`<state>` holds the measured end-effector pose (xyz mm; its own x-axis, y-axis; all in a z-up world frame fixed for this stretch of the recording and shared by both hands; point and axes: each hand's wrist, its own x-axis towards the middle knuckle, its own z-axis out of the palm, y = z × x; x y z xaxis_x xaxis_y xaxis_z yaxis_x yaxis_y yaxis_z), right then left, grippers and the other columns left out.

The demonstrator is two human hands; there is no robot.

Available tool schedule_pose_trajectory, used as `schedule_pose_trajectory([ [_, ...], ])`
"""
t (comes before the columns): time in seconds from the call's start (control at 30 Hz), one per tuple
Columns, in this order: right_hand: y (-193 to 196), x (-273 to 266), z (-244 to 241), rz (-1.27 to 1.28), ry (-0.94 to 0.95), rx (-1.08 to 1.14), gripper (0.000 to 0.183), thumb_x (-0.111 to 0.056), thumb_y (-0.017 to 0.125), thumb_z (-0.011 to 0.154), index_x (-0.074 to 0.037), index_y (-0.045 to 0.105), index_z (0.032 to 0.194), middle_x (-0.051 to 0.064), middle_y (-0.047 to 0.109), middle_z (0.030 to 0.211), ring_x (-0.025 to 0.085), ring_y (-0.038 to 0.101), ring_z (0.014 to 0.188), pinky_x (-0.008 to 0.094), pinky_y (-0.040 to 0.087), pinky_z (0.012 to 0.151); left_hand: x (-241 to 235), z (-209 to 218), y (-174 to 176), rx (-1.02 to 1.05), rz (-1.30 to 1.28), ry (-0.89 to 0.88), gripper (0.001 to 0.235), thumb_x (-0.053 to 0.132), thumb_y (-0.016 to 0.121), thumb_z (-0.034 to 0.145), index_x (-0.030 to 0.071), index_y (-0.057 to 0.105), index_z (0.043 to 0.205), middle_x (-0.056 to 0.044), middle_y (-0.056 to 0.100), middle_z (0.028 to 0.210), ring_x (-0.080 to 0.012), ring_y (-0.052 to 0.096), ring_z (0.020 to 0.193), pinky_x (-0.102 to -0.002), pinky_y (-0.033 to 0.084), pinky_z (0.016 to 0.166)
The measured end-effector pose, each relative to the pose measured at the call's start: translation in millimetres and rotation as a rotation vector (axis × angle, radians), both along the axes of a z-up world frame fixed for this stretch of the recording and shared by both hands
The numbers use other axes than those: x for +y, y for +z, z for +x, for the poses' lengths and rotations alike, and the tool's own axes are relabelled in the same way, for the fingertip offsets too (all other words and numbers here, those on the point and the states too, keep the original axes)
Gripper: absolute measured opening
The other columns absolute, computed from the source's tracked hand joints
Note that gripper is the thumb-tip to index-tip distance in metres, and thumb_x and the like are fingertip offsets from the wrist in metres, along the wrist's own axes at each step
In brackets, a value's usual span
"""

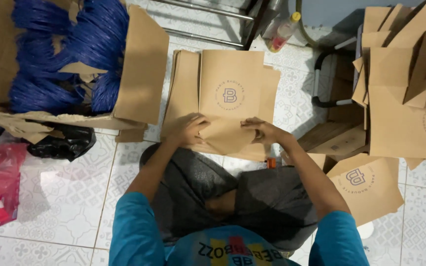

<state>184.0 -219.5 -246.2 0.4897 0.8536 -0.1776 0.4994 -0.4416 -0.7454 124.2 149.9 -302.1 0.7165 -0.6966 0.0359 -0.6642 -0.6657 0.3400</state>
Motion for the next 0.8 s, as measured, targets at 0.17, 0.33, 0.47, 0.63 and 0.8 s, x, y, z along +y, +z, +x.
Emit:
schedule_pose_trajectory([
  [0.17, 26.5, 9.1, 2.9, -0.046, -0.117, 0.117, 0.066, -0.004, 0.077, 0.074, -0.011, 0.064, 0.138, 0.025, 0.064, 0.137, 0.048, 0.058, 0.126, 0.057, 0.050, 0.106, -15.4, 7.6, -15.7, 0.010, 0.061, 0.008, 0.085, 0.073, 0.061, 0.074, 0.020, 0.055, 0.139, 0.002, 0.048, 0.138, -0.0213, 0.046, 0.129, -0.038, 0.041, 0.106],
  [0.33, 18.5, 27.6, -8.5, -0.274, -0.052, -0.297, 0.072, -0.013, 0.078, 0.069, -0.016, 0.061, 0.138, 0.014, 0.065, 0.136, 0.039, 0.059, 0.129, 0.051, 0.052, 0.106, -42.4, 11.8, 10.2, 0.084, 0.198, 0.000, 0.070, 0.035, 0.066, 0.076, 0.019, 0.052, 0.143, 0.000, 0.042, 0.140, -0.0225, 0.041, 0.130, -0.039, 0.041, 0.106],
  [0.47, -10.2, 18.9, -4.7, -0.309, -0.098, -0.392, 0.060, -0.024, 0.071, 0.077, -0.030, 0.063, 0.136, -0.001, 0.067, 0.132, 0.028, 0.061, 0.124, 0.044, 0.056, 0.100, -55.3, 20.0, -4.1, 0.420, 0.112, 0.199, 0.064, 0.018, 0.066, 0.084, 0.022, 0.050, 0.146, 0.002, 0.039, 0.143, -0.0215, 0.042, 0.135, -0.040, 0.043, 0.110],
  [0.63, 17.7, 13.9, -10.1, 0.007, -0.399, -0.130, 0.024, -0.039, 0.064, 0.101, -0.023, 0.078, 0.114, 0.002, 0.079, 0.108, 0.027, 0.072, 0.107, 0.040, 0.059, 0.088, -32.5, 31.9, -56.3, 0.577, -0.182, 0.427, 0.043, 0.021, 0.063, 0.098, 0.012, 0.058, 0.139, -0.007, 0.055, 0.137, -0.0275, 0.053, 0.134, -0.041, 0.047, 0.109],
  [0.8, -57.7, 12.2, 7.4, 0.082, -0.806, -0.180, 0.050, -0.037, 0.067, 0.102, -0.022, 0.046, 0.146, 0.014, 0.069, 0.105, 0.035, 0.069, 0.105, 0.048, 0.056, 0.091, -36.1, 35.4, -111.4, 0.276, -0.679, 0.897, 0.074, 0.059, 0.084, 0.077, 0.015, 0.047, 0.124, -0.014, 0.072, 0.096, -0.0344, 0.073, 0.093, -0.039, 0.053, 0.075],
])
